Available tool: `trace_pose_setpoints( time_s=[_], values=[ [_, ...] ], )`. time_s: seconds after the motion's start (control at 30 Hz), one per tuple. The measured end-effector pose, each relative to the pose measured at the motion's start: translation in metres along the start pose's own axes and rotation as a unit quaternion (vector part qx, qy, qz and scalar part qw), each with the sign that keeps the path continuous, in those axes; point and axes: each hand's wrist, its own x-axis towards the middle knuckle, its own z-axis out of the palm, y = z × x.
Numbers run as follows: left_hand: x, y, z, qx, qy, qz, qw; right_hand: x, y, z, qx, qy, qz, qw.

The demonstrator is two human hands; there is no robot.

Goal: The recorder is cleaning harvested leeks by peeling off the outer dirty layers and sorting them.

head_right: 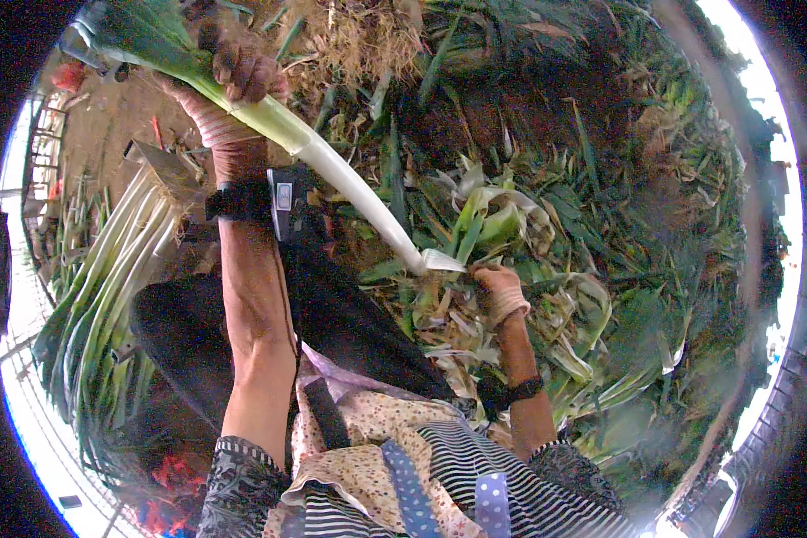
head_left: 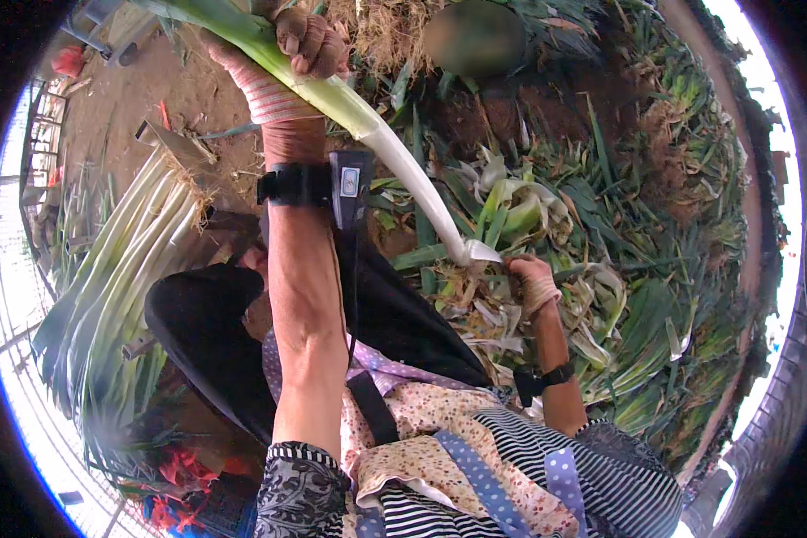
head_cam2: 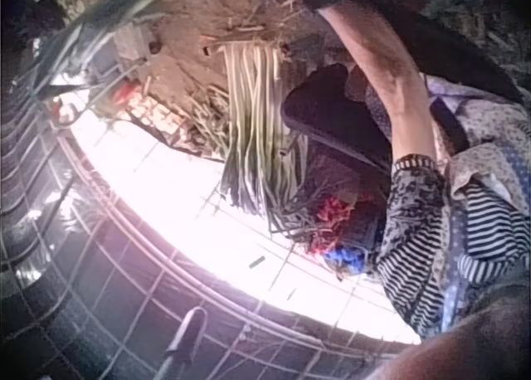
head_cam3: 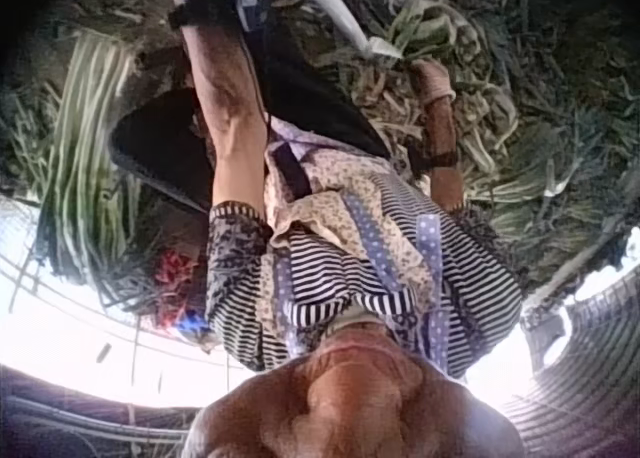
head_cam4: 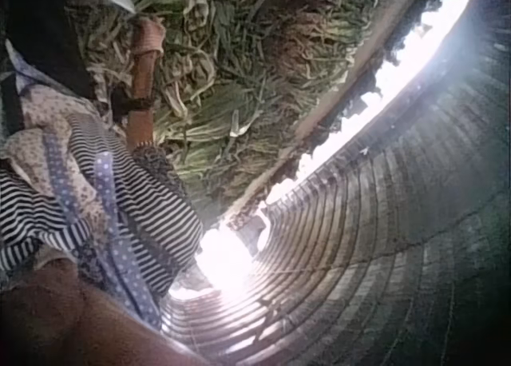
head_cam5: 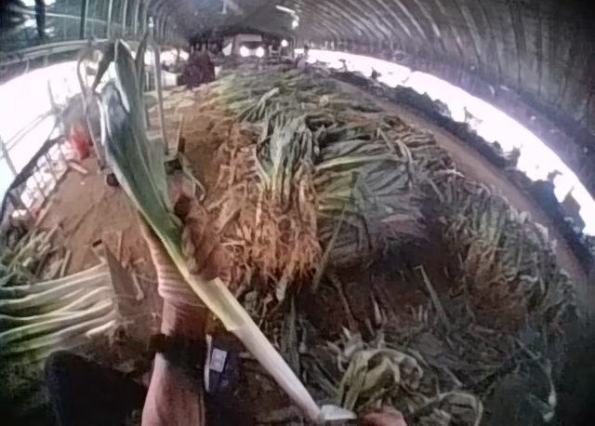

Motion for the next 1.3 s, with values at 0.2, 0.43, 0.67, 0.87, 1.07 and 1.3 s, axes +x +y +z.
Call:
trace_pose_setpoints(
  time_s=[0.2,0.43,0.67,0.87,1.07,1.3],
  values=[
    [-0.002,0.001,0.007,0.112,0.132,0.06,0.983,-0.01,0.051,-0.019,-0.18,0.058,0.057,0.98],
    [0.007,-0.023,0.032,0.281,0.436,0.205,0.83,-0.051,-0.015,-0.015,-0.319,0.134,-0.06,0.937],
    [0.007,-0.021,0.027,0.329,0.439,0.2,0.812,-0.066,-0.149,0.042,-0.253,0.093,-0.428,0.863],
    [0.012,-0.015,0.02,0.291,0.462,0.17,0.82,-0.044,-0.149,0.058,-0.316,-0.008,-0.388,0.866],
    [0.011,-0.002,0.013,0.284,0.455,0.136,0.833,-0.045,-0.106,0.05,-0.238,0.047,-0.281,0.929],
    [0.012,-0.005,0.009,0.26,0.429,0.077,0.862,-0.048,-0.076,0.036,-0.27,0.022,-0.069,0.96]
  ],
)
